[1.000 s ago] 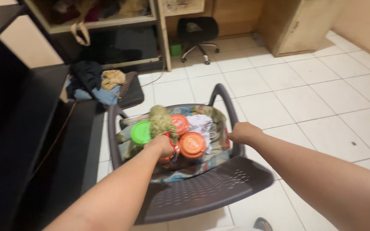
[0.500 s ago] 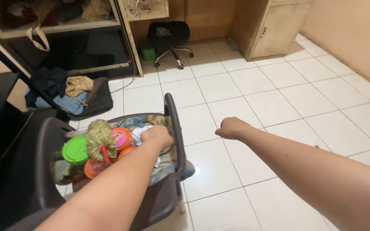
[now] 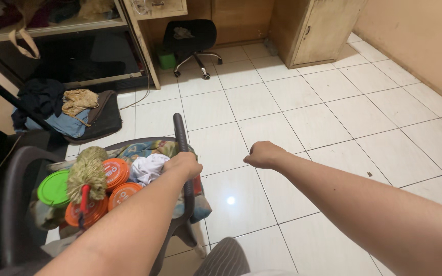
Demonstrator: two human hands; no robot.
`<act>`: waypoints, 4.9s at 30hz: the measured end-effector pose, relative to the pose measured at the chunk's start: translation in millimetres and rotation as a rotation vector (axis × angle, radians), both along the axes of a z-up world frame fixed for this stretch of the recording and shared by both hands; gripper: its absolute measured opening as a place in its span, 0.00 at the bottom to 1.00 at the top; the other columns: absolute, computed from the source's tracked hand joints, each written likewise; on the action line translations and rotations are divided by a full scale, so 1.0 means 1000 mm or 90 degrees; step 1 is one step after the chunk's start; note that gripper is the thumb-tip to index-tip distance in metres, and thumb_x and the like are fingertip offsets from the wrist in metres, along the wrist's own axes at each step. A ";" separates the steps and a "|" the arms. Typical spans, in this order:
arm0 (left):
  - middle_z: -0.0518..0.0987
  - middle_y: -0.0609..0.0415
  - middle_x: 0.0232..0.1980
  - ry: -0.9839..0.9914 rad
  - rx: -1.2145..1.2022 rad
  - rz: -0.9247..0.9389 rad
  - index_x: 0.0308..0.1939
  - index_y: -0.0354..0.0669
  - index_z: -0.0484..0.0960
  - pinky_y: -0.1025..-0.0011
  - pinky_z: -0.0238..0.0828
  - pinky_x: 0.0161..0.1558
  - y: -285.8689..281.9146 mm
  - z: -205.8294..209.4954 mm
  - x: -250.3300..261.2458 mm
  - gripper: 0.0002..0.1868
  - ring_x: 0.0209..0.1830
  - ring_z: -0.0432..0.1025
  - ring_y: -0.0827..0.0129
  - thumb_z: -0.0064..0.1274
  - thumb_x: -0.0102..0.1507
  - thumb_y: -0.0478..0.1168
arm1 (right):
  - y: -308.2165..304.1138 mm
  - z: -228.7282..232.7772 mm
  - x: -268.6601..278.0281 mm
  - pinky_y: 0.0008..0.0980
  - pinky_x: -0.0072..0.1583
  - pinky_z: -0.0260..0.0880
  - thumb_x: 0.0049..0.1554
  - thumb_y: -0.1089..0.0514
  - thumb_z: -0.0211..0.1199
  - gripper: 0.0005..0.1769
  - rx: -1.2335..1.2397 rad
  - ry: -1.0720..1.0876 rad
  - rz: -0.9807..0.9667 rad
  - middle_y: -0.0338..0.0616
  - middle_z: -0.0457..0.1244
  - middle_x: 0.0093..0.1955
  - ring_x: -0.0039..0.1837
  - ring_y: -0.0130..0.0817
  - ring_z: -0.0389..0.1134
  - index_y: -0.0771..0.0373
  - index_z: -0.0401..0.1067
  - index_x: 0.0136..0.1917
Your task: The person cleans several jars and a duster using a duster and their hands, then places the jars on a desk.
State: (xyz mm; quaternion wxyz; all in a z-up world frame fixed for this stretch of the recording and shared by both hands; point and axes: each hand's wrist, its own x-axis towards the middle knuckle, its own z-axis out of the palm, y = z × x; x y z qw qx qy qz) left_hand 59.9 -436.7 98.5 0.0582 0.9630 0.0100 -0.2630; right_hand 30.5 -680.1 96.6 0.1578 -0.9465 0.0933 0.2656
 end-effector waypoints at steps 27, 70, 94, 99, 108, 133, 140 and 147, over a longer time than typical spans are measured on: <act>0.82 0.51 0.54 0.029 0.001 0.074 0.48 0.44 0.84 0.61 0.75 0.51 -0.047 -0.029 0.312 0.16 0.53 0.77 0.59 0.48 0.62 0.45 | -0.045 0.007 0.351 0.43 0.66 0.68 0.59 0.43 0.59 0.26 0.007 -0.022 0.063 0.48 0.67 0.65 0.67 0.44 0.68 0.58 0.74 0.65; 0.80 0.47 0.62 -0.023 -0.007 1.052 0.56 0.43 0.84 0.59 0.71 0.62 0.232 -0.068 0.350 0.23 0.63 0.74 0.53 0.50 0.63 0.50 | 0.478 -0.027 0.655 0.41 0.67 0.67 0.56 0.43 0.61 0.24 0.052 -0.081 1.098 0.51 0.70 0.59 0.65 0.49 0.69 0.60 0.80 0.57; 0.79 0.48 0.64 -0.080 0.056 1.741 0.57 0.47 0.83 0.57 0.72 0.62 0.094 -0.055 0.144 0.25 0.64 0.73 0.54 0.50 0.64 0.57 | 0.686 -0.063 0.348 0.40 0.56 0.74 0.55 0.41 0.61 0.21 0.029 -0.061 1.624 0.49 0.74 0.46 0.50 0.41 0.75 0.59 0.82 0.47; 0.80 0.50 0.62 -0.038 0.066 1.883 0.56 0.47 0.83 0.59 0.73 0.61 0.060 -0.051 0.148 0.22 0.63 0.75 0.55 0.51 0.64 0.53 | 0.726 -0.074 0.284 0.42 0.61 0.72 0.54 0.38 0.65 0.28 0.060 -0.172 1.768 0.54 0.72 0.55 0.59 0.49 0.73 0.63 0.82 0.53; 0.68 0.56 0.72 0.178 0.168 2.033 0.62 0.51 0.78 0.55 0.61 0.67 0.030 -0.064 0.185 0.23 0.74 0.61 0.63 0.48 0.65 0.52 | 0.769 -0.068 0.203 0.45 0.65 0.72 0.50 0.39 0.63 0.31 0.042 -0.310 1.880 0.57 0.71 0.61 0.64 0.53 0.72 0.61 0.81 0.58; 0.62 0.32 0.72 -0.066 -0.004 2.357 0.75 0.36 0.50 0.53 0.68 0.65 -0.038 -0.172 0.154 0.56 0.71 0.64 0.42 0.65 0.56 0.60 | 0.849 -0.189 0.173 0.49 0.68 0.66 0.48 0.41 0.73 0.53 0.065 -0.314 1.767 0.65 0.60 0.71 0.70 0.60 0.64 0.72 0.55 0.74; 0.78 0.31 0.59 -0.266 0.114 2.362 0.68 0.26 0.55 0.58 0.73 0.59 -0.066 -0.207 0.136 0.48 0.60 0.75 0.44 0.66 0.58 0.51 | 0.854 -0.186 0.172 0.49 0.62 0.71 0.53 0.46 0.73 0.44 0.145 -0.136 1.687 0.68 0.64 0.66 0.65 0.60 0.69 0.75 0.60 0.71; 0.84 0.38 0.51 -0.298 0.096 2.408 0.55 0.30 0.82 0.59 0.78 0.52 -0.077 -0.219 0.137 0.28 0.51 0.81 0.51 0.63 0.59 0.49 | 0.855 -0.182 0.167 0.49 0.59 0.72 0.56 0.50 0.72 0.29 0.085 -0.085 1.682 0.65 0.67 0.63 0.63 0.57 0.70 0.75 0.74 0.61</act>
